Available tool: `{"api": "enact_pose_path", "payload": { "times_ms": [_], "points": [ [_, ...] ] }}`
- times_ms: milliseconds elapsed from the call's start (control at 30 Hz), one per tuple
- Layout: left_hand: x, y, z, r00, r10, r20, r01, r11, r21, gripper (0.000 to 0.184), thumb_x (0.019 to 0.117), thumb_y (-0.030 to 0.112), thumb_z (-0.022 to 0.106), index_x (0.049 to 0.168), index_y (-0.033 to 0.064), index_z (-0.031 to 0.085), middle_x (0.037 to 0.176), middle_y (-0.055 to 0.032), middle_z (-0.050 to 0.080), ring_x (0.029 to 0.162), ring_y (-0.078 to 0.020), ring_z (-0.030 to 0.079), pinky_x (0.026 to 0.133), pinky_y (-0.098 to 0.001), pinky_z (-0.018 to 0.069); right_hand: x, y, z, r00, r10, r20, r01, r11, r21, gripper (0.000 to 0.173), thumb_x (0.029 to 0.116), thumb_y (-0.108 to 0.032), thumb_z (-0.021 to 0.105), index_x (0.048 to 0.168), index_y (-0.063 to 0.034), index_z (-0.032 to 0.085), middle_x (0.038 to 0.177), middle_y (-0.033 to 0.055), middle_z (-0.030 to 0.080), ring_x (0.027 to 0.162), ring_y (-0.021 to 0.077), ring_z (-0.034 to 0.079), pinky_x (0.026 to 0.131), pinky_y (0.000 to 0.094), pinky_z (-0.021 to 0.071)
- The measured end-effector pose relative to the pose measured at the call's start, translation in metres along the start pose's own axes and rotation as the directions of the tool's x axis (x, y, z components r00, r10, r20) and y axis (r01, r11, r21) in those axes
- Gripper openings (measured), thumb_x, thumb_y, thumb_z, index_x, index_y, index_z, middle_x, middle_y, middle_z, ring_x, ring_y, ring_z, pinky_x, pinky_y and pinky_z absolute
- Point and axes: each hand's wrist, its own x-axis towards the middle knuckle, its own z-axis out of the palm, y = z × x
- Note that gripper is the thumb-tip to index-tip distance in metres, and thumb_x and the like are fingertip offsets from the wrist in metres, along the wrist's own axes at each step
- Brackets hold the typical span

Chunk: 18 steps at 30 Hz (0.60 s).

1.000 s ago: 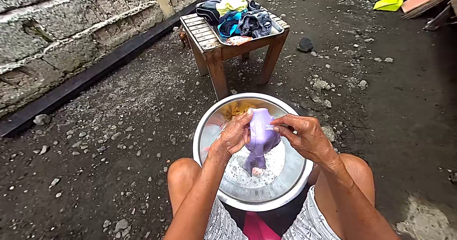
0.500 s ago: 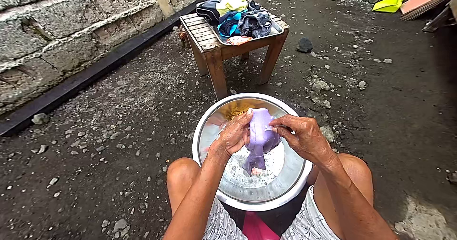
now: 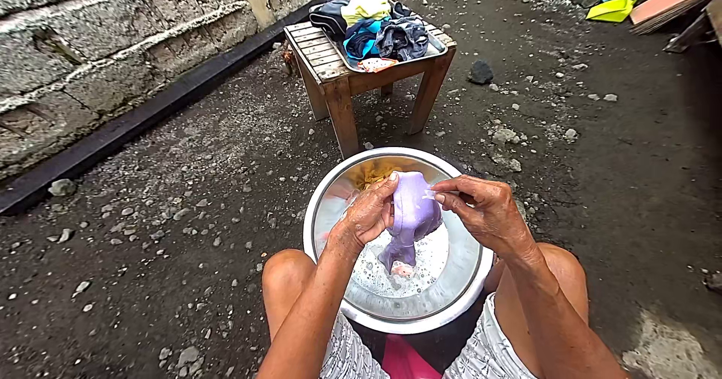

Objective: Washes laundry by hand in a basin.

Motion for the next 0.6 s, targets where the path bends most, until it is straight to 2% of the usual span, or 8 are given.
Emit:
{"api": "enact_pose_path", "payload": {
  "times_ms": [200,400,600],
  "points": [
    [0.001,-0.006,-0.001,0.999,0.036,0.007,-0.035,0.996,-0.087,0.042,0.112,0.038,0.029,0.119,0.0098,0.059,0.101,-0.0073,0.071,0.091,-0.0148,0.071,0.082,-0.0307,0.0602,0.0,0.001,0.0,0.997,0.056,-0.05,-0.052,0.995,0.085,0.016,0.0974,-0.014,0.065,0.107,-0.0063,0.076,0.087,-0.0001,0.072,0.071,0.0027,0.065,0.066,0.0183,0.0568],
    [-0.001,-0.009,0.0,0.985,0.078,0.152,-0.069,0.996,-0.058,0.04,0.1109,0.039,0.032,0.122,0.0122,0.06,0.105,-0.0061,0.071,0.094,-0.0139,0.071,0.082,-0.0305,0.0601,-0.002,-0.008,0.0,0.999,-0.048,0.002,0.048,0.999,-0.008,0.017,0.0979,-0.017,0.066,0.103,-0.0058,0.077,0.09,0.0016,0.073,0.074,0.0011,0.065,0.07,0.017,0.0559],
    [0.0,-0.008,0.002,0.989,0.032,0.147,-0.03,0.999,-0.014,0.04,0.1117,0.036,0.028,0.122,0.0121,0.058,0.104,-0.0057,0.071,0.091,-0.0141,0.071,0.077,-0.0294,0.0603,-0.002,-0.01,-0.001,0.994,-0.091,0.053,0.095,0.993,-0.077,0.019,0.0985,-0.018,0.064,0.102,-0.0062,0.078,0.09,0.0024,0.073,0.075,0.0018,0.065,0.071,0.016,0.0543]
  ]
}}
